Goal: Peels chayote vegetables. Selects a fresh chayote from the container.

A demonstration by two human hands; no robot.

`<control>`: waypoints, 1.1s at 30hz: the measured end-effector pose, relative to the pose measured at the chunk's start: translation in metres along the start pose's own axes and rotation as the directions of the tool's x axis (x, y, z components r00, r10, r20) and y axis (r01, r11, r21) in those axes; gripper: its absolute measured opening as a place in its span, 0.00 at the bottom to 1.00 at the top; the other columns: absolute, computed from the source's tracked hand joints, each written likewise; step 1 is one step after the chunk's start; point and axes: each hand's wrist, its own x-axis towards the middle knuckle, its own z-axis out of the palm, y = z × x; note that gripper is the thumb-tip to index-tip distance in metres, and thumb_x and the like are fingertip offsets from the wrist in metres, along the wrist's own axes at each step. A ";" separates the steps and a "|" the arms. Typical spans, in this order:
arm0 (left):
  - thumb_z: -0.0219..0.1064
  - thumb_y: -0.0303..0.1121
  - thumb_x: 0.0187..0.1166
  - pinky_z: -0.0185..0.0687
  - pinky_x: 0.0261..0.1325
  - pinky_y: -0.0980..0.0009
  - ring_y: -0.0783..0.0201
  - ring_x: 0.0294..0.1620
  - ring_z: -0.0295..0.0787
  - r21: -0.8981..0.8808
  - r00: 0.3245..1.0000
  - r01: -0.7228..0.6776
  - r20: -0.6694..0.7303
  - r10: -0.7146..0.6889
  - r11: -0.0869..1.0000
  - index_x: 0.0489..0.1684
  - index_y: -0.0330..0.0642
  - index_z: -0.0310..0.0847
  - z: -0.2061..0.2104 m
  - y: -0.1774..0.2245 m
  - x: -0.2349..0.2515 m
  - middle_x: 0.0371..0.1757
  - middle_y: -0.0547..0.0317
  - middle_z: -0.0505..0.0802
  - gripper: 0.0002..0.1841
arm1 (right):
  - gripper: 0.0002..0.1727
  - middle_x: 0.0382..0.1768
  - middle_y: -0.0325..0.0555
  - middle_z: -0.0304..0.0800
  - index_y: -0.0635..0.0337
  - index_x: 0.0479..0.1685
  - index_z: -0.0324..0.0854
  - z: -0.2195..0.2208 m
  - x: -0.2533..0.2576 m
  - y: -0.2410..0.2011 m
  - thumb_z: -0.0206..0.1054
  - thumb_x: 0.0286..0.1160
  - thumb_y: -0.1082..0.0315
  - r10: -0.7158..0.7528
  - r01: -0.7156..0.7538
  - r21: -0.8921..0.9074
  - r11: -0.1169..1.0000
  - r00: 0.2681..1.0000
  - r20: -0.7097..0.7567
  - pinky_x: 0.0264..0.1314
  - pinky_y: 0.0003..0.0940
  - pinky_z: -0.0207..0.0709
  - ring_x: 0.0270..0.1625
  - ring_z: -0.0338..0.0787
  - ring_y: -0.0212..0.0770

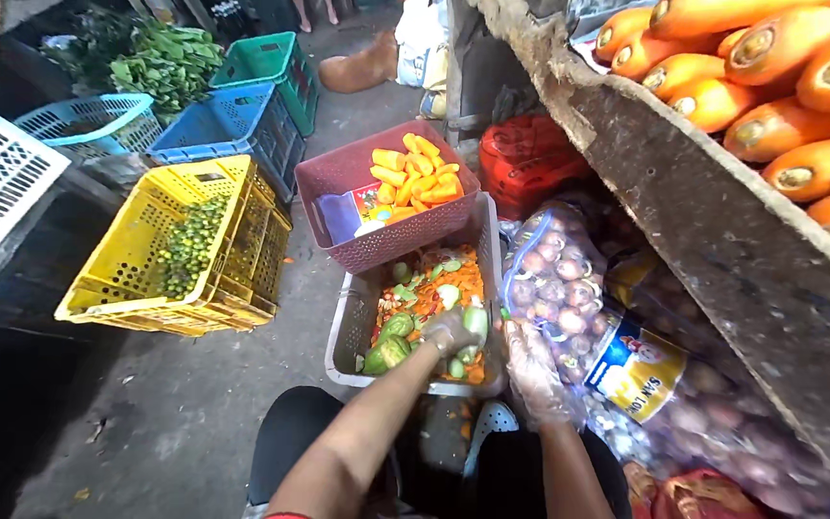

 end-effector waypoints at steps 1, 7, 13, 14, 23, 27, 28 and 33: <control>0.79 0.51 0.66 0.72 0.76 0.38 0.42 0.75 0.80 -0.182 0.998 -0.067 -0.031 0.062 0.981 0.89 0.43 0.61 -0.014 -0.008 -0.009 0.73 0.37 0.83 0.48 | 0.23 0.48 0.53 0.88 0.64 0.71 0.78 -0.002 0.001 0.001 0.46 0.95 0.60 0.010 -0.010 0.000 1.000 1.000 0.007 0.57 0.41 0.80 0.48 0.87 0.41; 0.64 0.27 0.83 0.90 0.54 0.62 0.59 0.51 0.91 -0.943 0.977 -0.213 -0.206 0.056 0.254 0.86 0.38 0.52 -0.042 -0.046 -0.107 0.58 0.45 0.88 0.32 | 0.25 0.58 0.58 0.89 0.59 0.74 0.77 0.012 -0.014 -0.002 0.46 0.95 0.53 0.015 0.029 -0.184 0.982 0.973 0.229 0.68 0.54 0.77 0.62 0.88 0.51; 0.46 0.37 0.90 0.86 0.59 0.60 0.60 0.55 0.88 -0.964 0.964 -0.263 -0.264 0.031 -0.037 0.78 0.40 0.60 -0.019 -0.089 -0.137 0.57 0.49 0.87 0.21 | 0.28 0.59 0.60 0.90 0.56 0.79 0.74 0.047 -0.045 0.001 0.44 0.95 0.48 0.064 0.060 -0.309 0.949 0.925 0.375 0.68 0.59 0.77 0.63 0.89 0.57; 0.46 0.36 0.89 0.87 0.57 0.61 0.60 0.53 0.88 -0.965 0.965 -0.261 -0.262 0.023 -0.036 0.77 0.39 0.60 -0.013 -0.093 -0.137 0.56 0.49 0.87 0.21 | 0.28 0.59 0.60 0.90 0.55 0.80 0.73 0.050 -0.047 0.003 0.44 0.95 0.48 0.082 0.055 -0.337 0.940 0.922 0.379 0.69 0.60 0.77 0.64 0.89 0.57; 0.70 0.45 0.74 0.71 0.76 0.39 0.43 0.77 0.79 0.053 0.948 -0.149 -0.275 0.158 0.987 0.93 0.60 0.56 -0.034 -0.093 -0.125 0.79 0.45 0.81 0.42 | 0.27 0.61 0.60 0.89 0.55 0.78 0.75 0.027 -0.032 0.005 0.45 0.95 0.48 0.147 -0.040 -0.376 0.926 0.955 0.259 0.69 0.60 0.76 0.64 0.88 0.56; 0.68 0.47 0.74 0.72 0.71 0.36 0.39 0.76 0.78 0.286 0.972 -0.132 -0.152 0.181 0.949 0.94 0.68 0.53 -0.046 -0.085 -0.121 0.78 0.45 0.80 0.42 | 0.26 0.63 0.59 0.88 0.55 0.79 0.73 0.031 -0.034 0.007 0.45 0.96 0.50 0.159 -0.060 -0.320 0.945 0.942 0.295 0.70 0.57 0.76 0.64 0.88 0.53; 0.67 0.48 0.75 0.72 0.71 0.35 0.38 0.76 0.77 0.312 0.974 -0.143 -0.125 0.190 0.939 0.94 0.68 0.51 -0.048 -0.086 -0.120 0.78 0.44 0.80 0.43 | 0.26 0.62 0.59 0.88 0.55 0.79 0.74 0.032 -0.033 0.008 0.46 0.95 0.50 0.156 -0.068 -0.285 0.956 0.941 0.299 0.69 0.55 0.76 0.63 0.88 0.52; 0.74 0.49 0.68 0.76 0.70 0.36 0.41 0.69 0.84 0.228 0.985 -0.117 -0.096 0.142 0.967 0.91 0.56 0.58 -0.055 -0.093 -0.114 0.70 0.43 0.87 0.45 | 0.26 0.59 0.58 0.88 0.55 0.78 0.73 0.036 -0.023 0.008 0.56 0.91 0.49 0.112 -0.065 -0.178 0.982 0.958 0.266 0.66 0.51 0.79 0.59 0.89 0.49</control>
